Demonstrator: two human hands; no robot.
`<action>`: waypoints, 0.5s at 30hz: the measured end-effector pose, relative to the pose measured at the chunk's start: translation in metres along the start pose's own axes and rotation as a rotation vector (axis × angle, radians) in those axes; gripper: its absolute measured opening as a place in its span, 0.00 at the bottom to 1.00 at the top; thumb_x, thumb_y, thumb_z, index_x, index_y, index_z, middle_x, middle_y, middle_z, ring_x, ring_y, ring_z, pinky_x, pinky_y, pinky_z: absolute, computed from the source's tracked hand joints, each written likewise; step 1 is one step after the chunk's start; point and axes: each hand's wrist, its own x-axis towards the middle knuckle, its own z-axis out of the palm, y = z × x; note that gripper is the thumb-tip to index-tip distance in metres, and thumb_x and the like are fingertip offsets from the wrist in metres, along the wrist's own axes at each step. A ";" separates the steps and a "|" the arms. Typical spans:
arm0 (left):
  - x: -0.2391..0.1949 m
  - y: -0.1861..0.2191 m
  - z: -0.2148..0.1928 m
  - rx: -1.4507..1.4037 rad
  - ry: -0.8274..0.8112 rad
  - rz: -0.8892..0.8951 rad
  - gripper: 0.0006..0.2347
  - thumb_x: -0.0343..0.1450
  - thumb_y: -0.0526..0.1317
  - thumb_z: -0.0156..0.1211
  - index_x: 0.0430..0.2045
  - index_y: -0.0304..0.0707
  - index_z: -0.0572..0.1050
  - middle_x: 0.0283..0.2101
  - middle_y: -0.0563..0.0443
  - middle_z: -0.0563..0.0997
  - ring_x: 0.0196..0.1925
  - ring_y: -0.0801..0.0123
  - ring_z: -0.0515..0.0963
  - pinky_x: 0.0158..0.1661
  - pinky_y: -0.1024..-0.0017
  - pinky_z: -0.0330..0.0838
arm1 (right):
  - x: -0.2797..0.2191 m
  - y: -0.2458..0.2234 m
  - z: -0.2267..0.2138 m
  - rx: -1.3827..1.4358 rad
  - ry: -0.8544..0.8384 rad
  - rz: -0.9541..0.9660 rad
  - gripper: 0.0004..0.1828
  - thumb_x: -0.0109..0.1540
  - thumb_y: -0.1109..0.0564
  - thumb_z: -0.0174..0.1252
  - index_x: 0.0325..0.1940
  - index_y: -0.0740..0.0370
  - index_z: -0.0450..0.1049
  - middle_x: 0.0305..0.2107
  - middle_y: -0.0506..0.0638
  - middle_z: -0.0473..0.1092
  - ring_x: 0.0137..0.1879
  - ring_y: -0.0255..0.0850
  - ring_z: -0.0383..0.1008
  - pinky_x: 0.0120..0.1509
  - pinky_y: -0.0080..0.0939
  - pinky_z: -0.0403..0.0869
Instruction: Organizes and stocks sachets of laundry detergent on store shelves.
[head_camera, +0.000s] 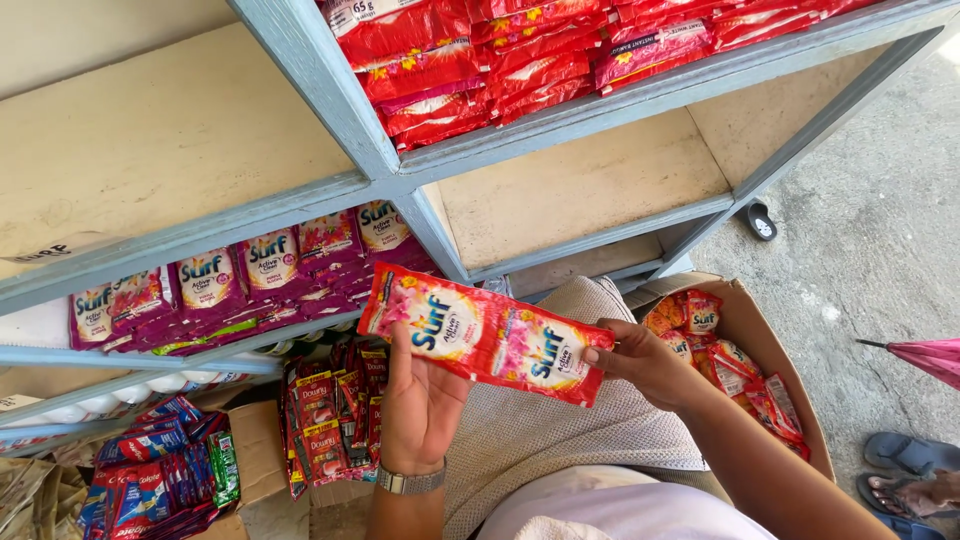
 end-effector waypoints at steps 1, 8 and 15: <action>0.002 -0.002 -0.008 0.000 0.001 -0.001 0.24 0.77 0.52 0.48 0.66 0.40 0.63 0.67 0.48 0.72 0.68 0.60 0.70 0.66 0.52 0.64 | 0.000 0.004 -0.002 0.000 0.001 0.001 0.10 0.60 0.54 0.63 0.42 0.62 0.79 0.36 0.47 0.79 0.44 0.34 0.80 0.51 0.42 0.82; 0.019 -0.048 -0.079 0.380 0.202 0.273 0.20 0.77 0.44 0.54 0.64 0.36 0.66 0.65 0.45 0.73 0.65 0.61 0.72 0.63 0.56 0.67 | 0.010 0.018 -0.005 -0.018 0.153 -0.138 0.09 0.63 0.61 0.66 0.38 0.62 0.69 0.35 0.52 0.77 0.41 0.34 0.77 0.46 0.39 0.78; 0.009 -0.108 -0.066 0.900 -0.150 0.231 0.26 0.77 0.45 0.54 0.70 0.36 0.60 0.71 0.43 0.69 0.70 0.60 0.72 0.63 0.60 0.73 | 0.007 0.006 0.017 0.092 0.136 -0.171 0.11 0.64 0.62 0.62 0.45 0.64 0.66 0.40 0.54 0.74 0.44 0.37 0.78 0.48 0.41 0.79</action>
